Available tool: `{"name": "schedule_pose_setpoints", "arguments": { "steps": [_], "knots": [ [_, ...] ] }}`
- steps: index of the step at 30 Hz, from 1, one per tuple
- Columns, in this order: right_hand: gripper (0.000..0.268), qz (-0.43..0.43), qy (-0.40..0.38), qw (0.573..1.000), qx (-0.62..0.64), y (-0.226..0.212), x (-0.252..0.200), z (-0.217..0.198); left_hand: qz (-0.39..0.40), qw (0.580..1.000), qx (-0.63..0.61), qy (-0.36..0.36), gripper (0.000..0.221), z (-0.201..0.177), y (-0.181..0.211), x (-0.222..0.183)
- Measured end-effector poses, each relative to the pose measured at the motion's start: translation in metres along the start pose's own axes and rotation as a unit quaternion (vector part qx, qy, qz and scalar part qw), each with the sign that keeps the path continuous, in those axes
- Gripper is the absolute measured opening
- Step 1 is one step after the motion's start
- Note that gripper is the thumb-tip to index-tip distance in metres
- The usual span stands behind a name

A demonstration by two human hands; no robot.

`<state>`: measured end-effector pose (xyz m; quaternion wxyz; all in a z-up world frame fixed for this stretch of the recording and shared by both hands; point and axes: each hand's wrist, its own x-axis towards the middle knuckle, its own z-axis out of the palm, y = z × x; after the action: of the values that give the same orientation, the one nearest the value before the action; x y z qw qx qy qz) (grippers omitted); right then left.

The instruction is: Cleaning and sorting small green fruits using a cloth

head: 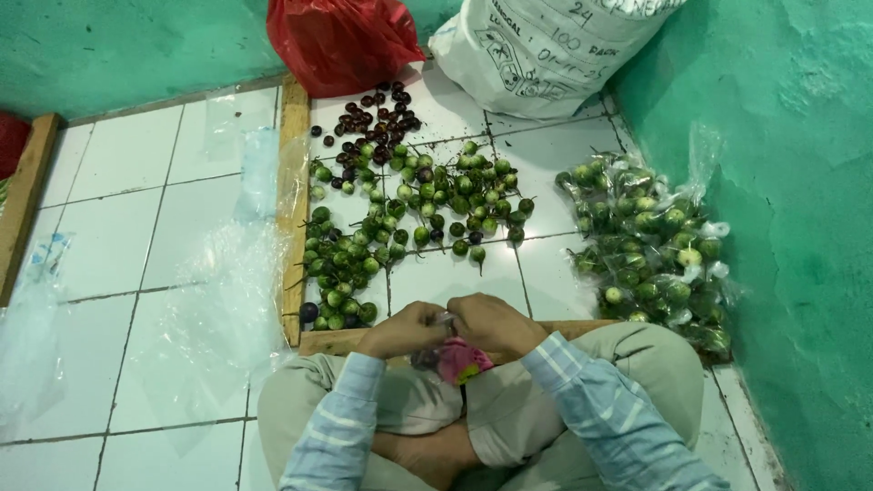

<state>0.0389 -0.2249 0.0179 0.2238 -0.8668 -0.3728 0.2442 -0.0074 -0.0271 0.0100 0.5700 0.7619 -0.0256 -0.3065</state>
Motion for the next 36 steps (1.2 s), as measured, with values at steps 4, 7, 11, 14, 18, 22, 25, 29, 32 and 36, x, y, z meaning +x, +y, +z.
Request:
{"name": "schedule_pose_setpoints", "arguments": {
  "steps": [4, 7, 11, 14, 18, 22, 25, 29, 32, 36],
  "knots": [
    [0.034, 0.028, -0.072, 0.980, 0.183, -0.020, -0.015, -0.025, -0.003, 0.998, -0.042, -0.043, 0.007, -0.010, 0.051, -0.047],
    [0.037, 0.040, -0.134, 0.949, 0.284, -0.005, -0.009, -0.020, -0.013, 0.998, -0.026, -0.050, 0.012, -0.019, 0.019, -0.045],
    [0.034, 0.088, -0.111, 0.909, 0.393, -0.005, -0.006, -0.033, 0.040, 0.984, 0.156, 0.073, 0.025, -0.025, 0.031, -0.044],
    [0.028, 0.128, 0.030, 0.846, 0.516, -0.009, -0.003, -0.041, 0.059, 0.899, 0.376, 0.218, 0.026, -0.015, 0.025, -0.013],
    [0.027, 0.050, 0.045, 0.744, 0.665, -0.002, -0.017, -0.046, 0.152, 0.895, 0.273, 0.317, 0.018, -0.013, 0.052, 0.006],
    [0.018, -0.102, -0.102, 0.616, 0.774, 0.010, -0.031, -0.037, 0.365, 0.898, -0.107, 0.219, 0.021, 0.010, 0.118, -0.025],
    [0.009, -0.113, -0.084, 0.608, 0.781, 0.056, -0.004, -0.010, 0.362, 0.913, -0.128, 0.135, 0.014, 0.020, 0.122, -0.035],
    [0.019, -0.082, -0.029, 0.706, 0.703, 0.050, -0.001, -0.013, 0.315, 0.924, 0.052, 0.209, 0.013, 0.014, 0.088, -0.033],
    [0.016, -0.054, 0.078, 0.750, 0.655, -0.002, -0.019, -0.041, 0.254, 0.925, -0.012, 0.282, 0.014, 0.027, 0.071, -0.038],
    [0.017, 0.002, 0.176, 0.800, 0.574, -0.002, 0.000, -0.005, 0.222, 0.911, -0.046, 0.345, 0.014, 0.040, 0.037, -0.026]
  ]
}}
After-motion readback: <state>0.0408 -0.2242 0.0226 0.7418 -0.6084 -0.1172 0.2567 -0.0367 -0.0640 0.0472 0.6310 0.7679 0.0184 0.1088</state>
